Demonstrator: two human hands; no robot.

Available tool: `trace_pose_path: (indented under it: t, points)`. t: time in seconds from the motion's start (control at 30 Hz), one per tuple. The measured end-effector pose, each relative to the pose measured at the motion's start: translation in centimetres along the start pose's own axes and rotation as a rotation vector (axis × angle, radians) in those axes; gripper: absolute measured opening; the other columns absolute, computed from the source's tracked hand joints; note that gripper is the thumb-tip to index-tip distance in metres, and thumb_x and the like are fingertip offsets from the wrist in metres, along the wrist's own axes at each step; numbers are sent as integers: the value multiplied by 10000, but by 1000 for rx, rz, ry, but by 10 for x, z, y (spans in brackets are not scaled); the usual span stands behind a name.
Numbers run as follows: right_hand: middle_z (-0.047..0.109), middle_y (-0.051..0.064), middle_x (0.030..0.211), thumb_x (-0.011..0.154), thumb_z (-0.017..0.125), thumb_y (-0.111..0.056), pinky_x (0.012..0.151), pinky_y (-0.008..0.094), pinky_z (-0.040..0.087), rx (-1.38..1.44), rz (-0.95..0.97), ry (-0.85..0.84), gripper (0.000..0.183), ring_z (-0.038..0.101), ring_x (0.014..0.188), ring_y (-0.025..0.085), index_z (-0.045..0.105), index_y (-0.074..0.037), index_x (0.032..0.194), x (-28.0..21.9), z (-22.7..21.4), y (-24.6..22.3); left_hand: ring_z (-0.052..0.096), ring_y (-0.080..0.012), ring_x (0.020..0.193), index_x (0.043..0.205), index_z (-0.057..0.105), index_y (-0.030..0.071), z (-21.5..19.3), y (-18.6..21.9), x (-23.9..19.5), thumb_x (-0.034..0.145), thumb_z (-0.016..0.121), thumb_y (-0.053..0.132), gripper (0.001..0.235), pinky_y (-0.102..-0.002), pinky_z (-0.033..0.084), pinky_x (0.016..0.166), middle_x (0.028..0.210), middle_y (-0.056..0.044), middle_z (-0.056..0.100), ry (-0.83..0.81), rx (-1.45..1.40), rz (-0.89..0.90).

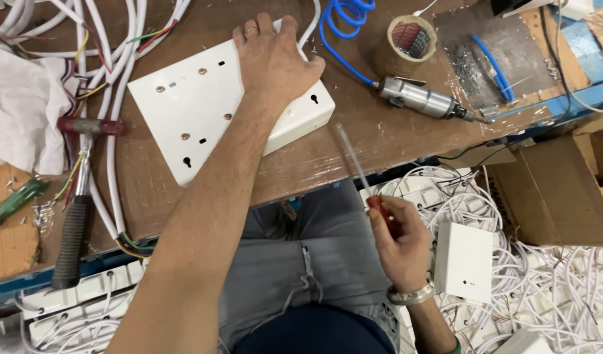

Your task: The person assembles a white electrical box by inserting and tightening screws with a manual screwdriver and a pneumatic screwdriver. They alternate between tools to secure multiple screws on the box, then flip the box to inspect the assembly.

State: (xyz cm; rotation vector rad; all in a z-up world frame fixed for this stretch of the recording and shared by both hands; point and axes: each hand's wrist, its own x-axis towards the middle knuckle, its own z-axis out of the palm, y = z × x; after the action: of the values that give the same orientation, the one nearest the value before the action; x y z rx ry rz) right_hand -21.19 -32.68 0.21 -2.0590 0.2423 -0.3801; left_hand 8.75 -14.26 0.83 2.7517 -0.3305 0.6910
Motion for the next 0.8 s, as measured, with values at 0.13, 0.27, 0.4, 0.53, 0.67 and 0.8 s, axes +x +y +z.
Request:
trace_pose_path:
  t: [0.13,0.27,0.4,0.53,0.67,0.8]
  points:
    - [761,89,907,880,764,-62,477,221,435,-243,-253,92,298,593,568,114,675,13,1154,48,3,-2,555,-465,1077,1277,659,8,-2,0,-2,778,718,500,703,-614,310,1022,1108,-279,596,-20,8,12]
    - [691,116,836,880,770,-115,586,347,492,-377,-398,63,180,609,644,243,713,-10,1014,115,11,-15,552,-442,1030,1200,694,11,-8,2,-4,777,736,524,667,-575,300,1008,1081,-258,599,15,0,19]
    - [585,144,1065,872,833,-255,821,410,516,-706,-409,194,383,550,959,303,622,-17,1085,181,5,10,542,-438,1017,1149,698,12,-10,1,-6,784,735,525,631,-552,295,1006,1066,-257,600,42,-6,26]
    - [606,185,1216,890,753,-402,917,527,440,-907,-364,58,506,555,1083,373,656,-34,1224,212,-15,28,540,-429,976,1097,709,11,-15,4,-6,778,727,494,579,-547,307,1010,1021,-245,602,77,-25,22]
    - [654,224,1164,948,684,-368,896,522,515,-846,-406,-190,547,640,1034,409,550,-62,1382,210,-36,22,537,-459,1067,1181,706,-9,-13,5,-5,793,737,501,641,-617,281,1061,1089,-267,599,14,-48,4]
    - [666,172,1142,807,737,-105,801,484,551,-817,-512,-250,666,663,973,384,495,-73,1427,209,-47,33,531,-461,1089,1126,716,-14,-15,5,-6,794,755,461,581,-661,304,1057,1091,-261,597,92,-91,-2]
